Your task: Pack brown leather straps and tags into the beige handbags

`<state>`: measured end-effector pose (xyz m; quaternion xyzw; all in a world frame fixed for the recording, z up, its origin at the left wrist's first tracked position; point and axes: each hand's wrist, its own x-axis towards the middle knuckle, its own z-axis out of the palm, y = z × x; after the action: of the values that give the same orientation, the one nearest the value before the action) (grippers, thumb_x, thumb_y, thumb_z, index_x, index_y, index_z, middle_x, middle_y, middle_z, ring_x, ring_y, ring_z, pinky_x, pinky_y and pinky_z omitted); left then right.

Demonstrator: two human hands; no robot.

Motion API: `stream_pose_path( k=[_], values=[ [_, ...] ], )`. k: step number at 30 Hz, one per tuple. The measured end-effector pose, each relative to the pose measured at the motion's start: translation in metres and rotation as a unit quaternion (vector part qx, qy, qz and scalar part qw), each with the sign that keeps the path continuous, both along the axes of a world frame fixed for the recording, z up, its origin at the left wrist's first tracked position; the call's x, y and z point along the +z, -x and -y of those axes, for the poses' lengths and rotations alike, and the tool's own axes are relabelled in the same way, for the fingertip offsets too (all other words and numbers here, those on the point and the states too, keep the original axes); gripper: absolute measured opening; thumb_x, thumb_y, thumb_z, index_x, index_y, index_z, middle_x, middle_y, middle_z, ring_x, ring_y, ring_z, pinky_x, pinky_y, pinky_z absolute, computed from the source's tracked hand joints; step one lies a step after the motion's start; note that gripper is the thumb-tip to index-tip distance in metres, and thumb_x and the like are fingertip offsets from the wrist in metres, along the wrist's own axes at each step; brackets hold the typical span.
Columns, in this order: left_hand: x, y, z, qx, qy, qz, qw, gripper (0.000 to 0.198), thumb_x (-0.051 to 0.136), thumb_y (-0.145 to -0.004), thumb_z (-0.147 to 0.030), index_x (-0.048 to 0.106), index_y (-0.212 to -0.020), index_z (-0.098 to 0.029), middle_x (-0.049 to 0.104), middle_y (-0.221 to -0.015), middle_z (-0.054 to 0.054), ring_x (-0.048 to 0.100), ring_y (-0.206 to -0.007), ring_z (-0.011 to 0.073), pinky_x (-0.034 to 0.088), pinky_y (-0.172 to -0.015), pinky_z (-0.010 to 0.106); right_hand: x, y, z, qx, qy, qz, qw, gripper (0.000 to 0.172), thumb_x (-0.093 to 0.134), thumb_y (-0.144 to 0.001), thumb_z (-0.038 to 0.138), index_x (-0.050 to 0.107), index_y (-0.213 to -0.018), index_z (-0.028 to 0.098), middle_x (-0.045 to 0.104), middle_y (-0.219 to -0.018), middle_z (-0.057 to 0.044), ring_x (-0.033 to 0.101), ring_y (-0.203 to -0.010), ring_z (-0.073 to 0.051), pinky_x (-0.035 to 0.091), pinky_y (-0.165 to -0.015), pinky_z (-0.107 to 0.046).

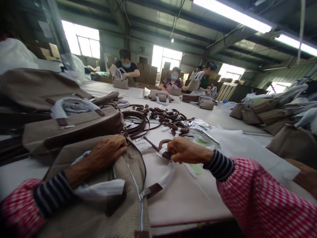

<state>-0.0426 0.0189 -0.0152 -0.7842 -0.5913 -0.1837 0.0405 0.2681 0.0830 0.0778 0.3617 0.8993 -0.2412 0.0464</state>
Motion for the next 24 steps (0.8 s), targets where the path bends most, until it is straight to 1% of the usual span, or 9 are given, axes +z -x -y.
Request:
stream_pose_path(
  k=[2,4,7,10,13,16,18,21,24],
  values=[
    [0.000,0.000,0.000,-0.003,0.001,-0.003,1.000,0.017,0.047,-0.100,-0.020,0.057,-0.085,-0.020,0.066,-0.089,0.007,0.061,-0.081,0.0227,0.048,-0.082,0.036,-0.008,0.001,0.008,0.027,-0.004,0.013,1.000,0.004,0.061,-0.073,0.012,0.059,-0.075,0.015,0.051,-0.065,0.005,0.046,-0.058,-0.009,0.031,-0.054,-0.024],
    [0.000,0.001,0.000,-0.010,0.001,-0.005,1.000,0.017,0.047,-0.100,-0.019,0.056,-0.086,-0.021,0.066,-0.090,0.006,0.061,-0.082,0.0221,0.047,-0.083,0.035,-0.011,-0.001,0.008,0.034,0.038,0.023,0.998,0.009,0.062,-0.075,0.013,0.064,-0.084,0.015,0.054,-0.067,0.004,0.049,-0.059,-0.009,0.034,-0.055,-0.023],
    [-0.001,0.003,0.000,-0.016,0.003,-0.004,1.000,0.017,0.046,-0.100,-0.018,0.055,-0.087,-0.021,0.065,-0.091,0.006,0.061,-0.083,0.0217,0.047,-0.084,0.035,-0.004,-0.007,-0.001,0.025,0.129,0.028,0.991,0.026,0.066,-0.079,0.019,0.070,-0.104,0.013,0.060,-0.071,0.002,0.056,-0.061,-0.011,0.041,-0.057,-0.022],
    [-0.001,0.004,-0.001,-0.014,0.009,0.006,1.000,0.016,0.047,-0.100,-0.020,0.055,-0.086,-0.021,0.064,-0.091,0.005,0.060,-0.082,0.0216,0.046,-0.082,0.035,0.007,-0.005,-0.017,0.013,0.164,-0.006,0.986,0.037,0.072,-0.081,0.027,0.068,-0.114,0.012,0.060,-0.071,0.003,0.053,-0.057,-0.010,0.040,-0.050,-0.021],
    [0.000,0.003,-0.001,-0.013,0.013,0.009,1.000,0.017,0.047,-0.100,-0.022,0.054,-0.085,-0.021,0.063,-0.089,0.004,0.058,-0.080,0.0212,0.045,-0.080,0.035,0.009,0.011,-0.032,-0.001,0.129,-0.093,0.987,0.023,0.073,-0.082,0.031,0.066,-0.093,0.012,0.060,-0.065,0.003,0.050,-0.051,-0.008,0.037,-0.046,-0.020],
    [0.003,0.001,0.001,-0.013,0.017,0.013,1.000,0.017,0.047,-0.100,-0.022,0.054,-0.085,-0.021,0.063,-0.089,0.004,0.057,-0.080,0.0211,0.044,-0.078,0.035,0.002,0.038,-0.036,-0.003,0.086,-0.173,0.981,0.020,0.072,-0.083,0.030,0.061,-0.078,0.014,0.063,-0.062,0.001,0.050,-0.049,-0.008,0.037,-0.046,-0.020],
    [0.005,0.000,0.002,-0.008,0.023,0.014,1.000,0.016,0.047,-0.099,-0.022,0.055,-0.085,-0.021,0.063,-0.089,0.004,0.057,-0.080,0.0212,0.043,-0.077,0.035,-0.005,0.055,-0.031,0.008,0.077,-0.187,0.979,0.016,0.070,-0.083,0.027,0.063,-0.078,0.014,0.064,-0.062,0.001,0.052,-0.050,-0.008,0.036,-0.047,-0.019],
    [0.007,-0.002,0.004,-0.002,0.031,0.014,0.999,0.015,0.048,-0.098,-0.020,0.056,-0.085,-0.020,0.064,-0.089,0.004,0.058,-0.081,0.0215,0.044,-0.078,0.035,-0.016,0.071,-0.014,0.023,0.072,-0.195,0.978,0.007,0.067,-0.084,0.020,0.063,-0.086,0.014,0.063,-0.062,0.003,0.054,-0.052,-0.009,0.036,-0.048,-0.018],
    [0.007,-0.001,0.003,0.000,0.030,0.016,0.999,0.015,0.049,-0.099,-0.021,0.057,-0.086,-0.020,0.064,-0.089,0.004,0.058,-0.082,0.0216,0.044,-0.080,0.035,-0.024,0.076,-0.001,0.017,0.084,-0.201,0.976,0.015,0.065,-0.085,0.017,0.057,-0.098,0.017,0.061,-0.060,0.007,0.050,-0.050,-0.008,0.034,-0.048,-0.018]
  ],
)
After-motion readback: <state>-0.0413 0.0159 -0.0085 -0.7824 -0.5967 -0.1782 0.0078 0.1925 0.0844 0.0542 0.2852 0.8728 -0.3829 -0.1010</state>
